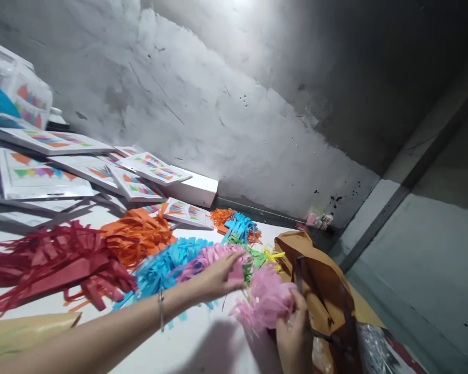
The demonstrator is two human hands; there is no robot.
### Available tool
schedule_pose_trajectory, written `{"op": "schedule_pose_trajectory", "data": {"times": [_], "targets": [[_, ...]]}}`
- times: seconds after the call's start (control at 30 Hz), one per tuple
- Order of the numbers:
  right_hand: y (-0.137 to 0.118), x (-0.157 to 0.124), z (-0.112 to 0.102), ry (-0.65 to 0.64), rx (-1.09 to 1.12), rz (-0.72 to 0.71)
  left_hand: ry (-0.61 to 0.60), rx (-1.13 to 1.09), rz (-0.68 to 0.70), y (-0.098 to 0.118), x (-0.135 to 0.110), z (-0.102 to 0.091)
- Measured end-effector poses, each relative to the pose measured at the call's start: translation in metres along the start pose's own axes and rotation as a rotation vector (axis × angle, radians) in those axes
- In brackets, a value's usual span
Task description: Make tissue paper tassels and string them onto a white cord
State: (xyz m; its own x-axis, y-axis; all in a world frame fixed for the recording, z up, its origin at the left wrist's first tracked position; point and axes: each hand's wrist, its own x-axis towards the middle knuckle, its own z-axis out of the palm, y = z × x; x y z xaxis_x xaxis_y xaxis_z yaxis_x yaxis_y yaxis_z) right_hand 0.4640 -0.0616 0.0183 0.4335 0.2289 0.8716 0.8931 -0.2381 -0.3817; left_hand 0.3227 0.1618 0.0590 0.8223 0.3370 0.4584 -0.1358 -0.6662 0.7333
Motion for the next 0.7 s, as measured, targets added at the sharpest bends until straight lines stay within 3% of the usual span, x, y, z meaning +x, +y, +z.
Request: {"op": "schedule_pose_trajectory", "data": {"times": [0.07,0.13,0.2,0.27,0.33,0.47,0.57,0.63,0.7], "targets": [[-0.017,-0.004,-0.008,-0.07,-0.054,-0.315,-0.114,0.049,0.147,0.033,-0.016,0.012],[-0.035,-0.007,-0.016,-0.105,-0.022,-0.448,-0.168,0.171,0.291,0.059,-0.03,0.021],[-0.054,-0.013,-0.023,-0.104,0.08,-0.364,-0.127,0.261,0.355,0.072,-0.042,0.029],[-0.07,-0.019,-0.027,-0.104,0.131,-0.198,-0.042,0.274,0.34,0.077,-0.055,0.032],[-0.081,-0.026,-0.03,-0.142,0.11,-0.126,0.025,0.263,0.314,0.08,-0.072,0.029],[-0.091,-0.029,-0.043,-0.174,0.076,-0.256,0.023,0.135,0.319,0.091,-0.112,0.004],[-0.096,-0.024,-0.064,-0.085,0.078,-0.436,0.041,-0.093,0.165,0.102,-0.13,-0.025],[-0.103,-0.022,-0.077,-0.101,0.131,-0.59,0.125,-0.225,-0.021,0.108,-0.131,-0.04],[-0.114,-0.023,-0.087,-0.101,0.189,-0.703,0.133,-0.293,-0.159,0.113,-0.125,-0.047]]}}
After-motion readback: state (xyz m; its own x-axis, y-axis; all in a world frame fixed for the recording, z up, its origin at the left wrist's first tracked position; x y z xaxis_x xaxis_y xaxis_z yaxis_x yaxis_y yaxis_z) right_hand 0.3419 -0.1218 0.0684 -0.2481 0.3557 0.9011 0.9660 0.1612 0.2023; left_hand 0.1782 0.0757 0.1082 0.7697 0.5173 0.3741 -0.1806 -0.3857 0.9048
